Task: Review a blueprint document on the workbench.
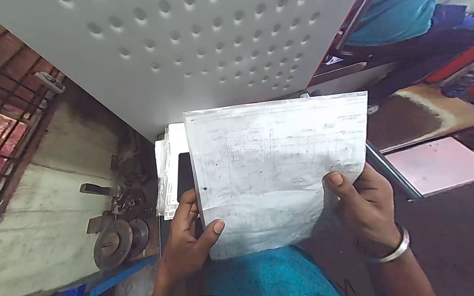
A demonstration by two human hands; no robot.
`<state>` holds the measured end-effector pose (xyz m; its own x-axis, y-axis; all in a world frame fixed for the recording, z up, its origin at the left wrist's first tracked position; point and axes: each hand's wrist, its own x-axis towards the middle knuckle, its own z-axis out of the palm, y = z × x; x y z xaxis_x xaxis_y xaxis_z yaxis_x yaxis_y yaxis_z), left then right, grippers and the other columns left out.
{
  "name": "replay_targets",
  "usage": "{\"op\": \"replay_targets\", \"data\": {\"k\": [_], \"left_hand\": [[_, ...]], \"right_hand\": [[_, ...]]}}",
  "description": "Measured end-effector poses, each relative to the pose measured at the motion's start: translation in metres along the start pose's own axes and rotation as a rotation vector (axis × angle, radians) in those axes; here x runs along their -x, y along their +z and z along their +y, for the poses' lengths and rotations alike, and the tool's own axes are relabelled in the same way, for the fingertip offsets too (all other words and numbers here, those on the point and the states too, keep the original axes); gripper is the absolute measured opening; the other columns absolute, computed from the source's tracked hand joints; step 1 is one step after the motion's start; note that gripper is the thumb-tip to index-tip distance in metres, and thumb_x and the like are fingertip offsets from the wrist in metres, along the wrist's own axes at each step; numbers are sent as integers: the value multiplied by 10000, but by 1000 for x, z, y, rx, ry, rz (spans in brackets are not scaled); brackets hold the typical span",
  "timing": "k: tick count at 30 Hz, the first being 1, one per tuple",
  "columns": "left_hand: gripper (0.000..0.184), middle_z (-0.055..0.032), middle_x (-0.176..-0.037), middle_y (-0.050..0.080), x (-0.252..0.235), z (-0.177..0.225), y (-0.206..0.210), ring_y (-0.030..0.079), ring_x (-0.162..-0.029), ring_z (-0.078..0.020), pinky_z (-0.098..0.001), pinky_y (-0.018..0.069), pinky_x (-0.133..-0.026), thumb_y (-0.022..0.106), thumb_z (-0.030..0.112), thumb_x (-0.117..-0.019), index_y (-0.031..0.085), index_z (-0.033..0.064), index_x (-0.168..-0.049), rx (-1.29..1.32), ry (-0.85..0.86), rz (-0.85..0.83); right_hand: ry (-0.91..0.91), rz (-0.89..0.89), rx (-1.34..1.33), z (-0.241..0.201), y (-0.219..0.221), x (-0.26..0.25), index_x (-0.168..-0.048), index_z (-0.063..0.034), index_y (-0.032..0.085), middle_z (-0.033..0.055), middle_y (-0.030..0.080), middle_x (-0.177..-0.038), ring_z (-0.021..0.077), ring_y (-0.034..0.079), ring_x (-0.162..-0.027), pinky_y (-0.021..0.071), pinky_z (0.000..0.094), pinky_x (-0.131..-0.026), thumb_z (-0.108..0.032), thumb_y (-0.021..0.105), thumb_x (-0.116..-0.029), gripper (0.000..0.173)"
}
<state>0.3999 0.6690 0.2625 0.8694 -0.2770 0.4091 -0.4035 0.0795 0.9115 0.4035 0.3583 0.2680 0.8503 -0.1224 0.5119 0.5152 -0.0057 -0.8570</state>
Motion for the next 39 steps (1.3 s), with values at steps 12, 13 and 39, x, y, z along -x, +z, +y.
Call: {"op": "replay_targets", "data": {"k": [12,13,39], "left_hand": [[414,149,-1222,697,-1,0,-2,676,-1072,12,-188,573,-930,638,321,-1012,549,242,-1408,-51,-3,-8],[412,147,-1219,700,-1,0,-2,677,-1071,11,-188,573,-929,635,322,-1013,550,241,-1407,-48,-5,-7],[294,167,-1162,713,-3,-4,-5,666,-1040,58,-154,563,-910,562,340,-1053,633,238,-1319,-62,15,-53]], "right_hand": [[5,-1,-15,1,1,0,-1261,-216,647,-131,745,-1089,6,717,-950,608,185,-849,-289,621,-1030,243],[6,-2,-14,0,1,0,-1262,-215,646,-130,745,-1092,8,717,-952,608,187,-851,-294,619,-1031,246],[16,-25,-40,6,4,-2,-1266,-202,648,-115,744,-1103,16,717,-958,610,196,-854,-276,620,-1033,247]]}}
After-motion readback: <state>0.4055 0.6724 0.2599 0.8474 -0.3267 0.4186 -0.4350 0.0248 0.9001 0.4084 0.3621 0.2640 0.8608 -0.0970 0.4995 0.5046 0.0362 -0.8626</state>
